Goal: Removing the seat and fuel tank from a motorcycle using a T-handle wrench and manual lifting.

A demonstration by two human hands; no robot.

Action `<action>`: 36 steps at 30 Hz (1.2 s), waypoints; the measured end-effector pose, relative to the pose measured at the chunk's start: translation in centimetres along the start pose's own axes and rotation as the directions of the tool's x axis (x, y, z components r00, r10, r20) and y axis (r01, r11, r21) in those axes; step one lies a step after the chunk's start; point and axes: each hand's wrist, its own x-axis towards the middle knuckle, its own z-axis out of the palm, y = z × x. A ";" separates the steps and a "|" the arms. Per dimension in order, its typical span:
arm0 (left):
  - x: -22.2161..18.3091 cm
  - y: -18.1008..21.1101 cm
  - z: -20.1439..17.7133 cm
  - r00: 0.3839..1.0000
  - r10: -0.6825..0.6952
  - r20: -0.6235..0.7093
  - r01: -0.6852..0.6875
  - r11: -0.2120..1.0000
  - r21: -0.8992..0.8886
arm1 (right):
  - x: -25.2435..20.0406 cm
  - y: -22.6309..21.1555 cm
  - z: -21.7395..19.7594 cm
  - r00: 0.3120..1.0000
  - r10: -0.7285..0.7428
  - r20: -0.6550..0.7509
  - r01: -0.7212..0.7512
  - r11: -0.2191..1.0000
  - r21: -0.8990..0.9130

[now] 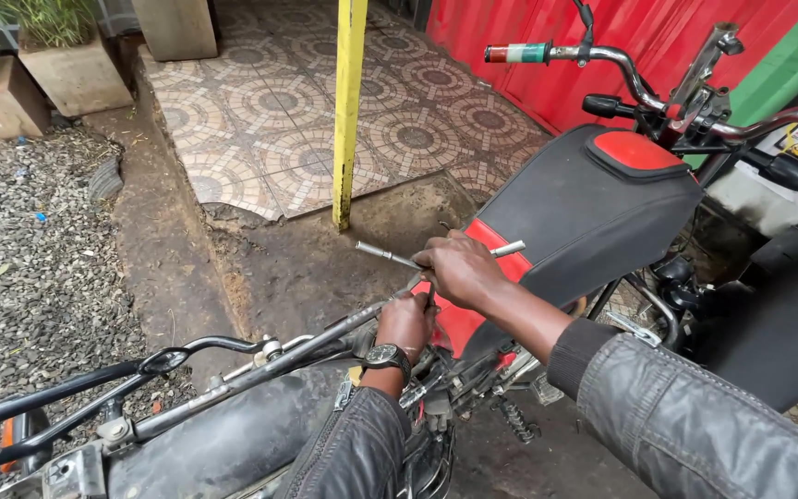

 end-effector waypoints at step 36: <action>-0.2 1.3 -1.5 0.997 -0.058 0.047 0.056 0.997 0.047 | 0.6 -1.1 -1.8 0.945 0.261 0.197 -0.273 0.961 0.036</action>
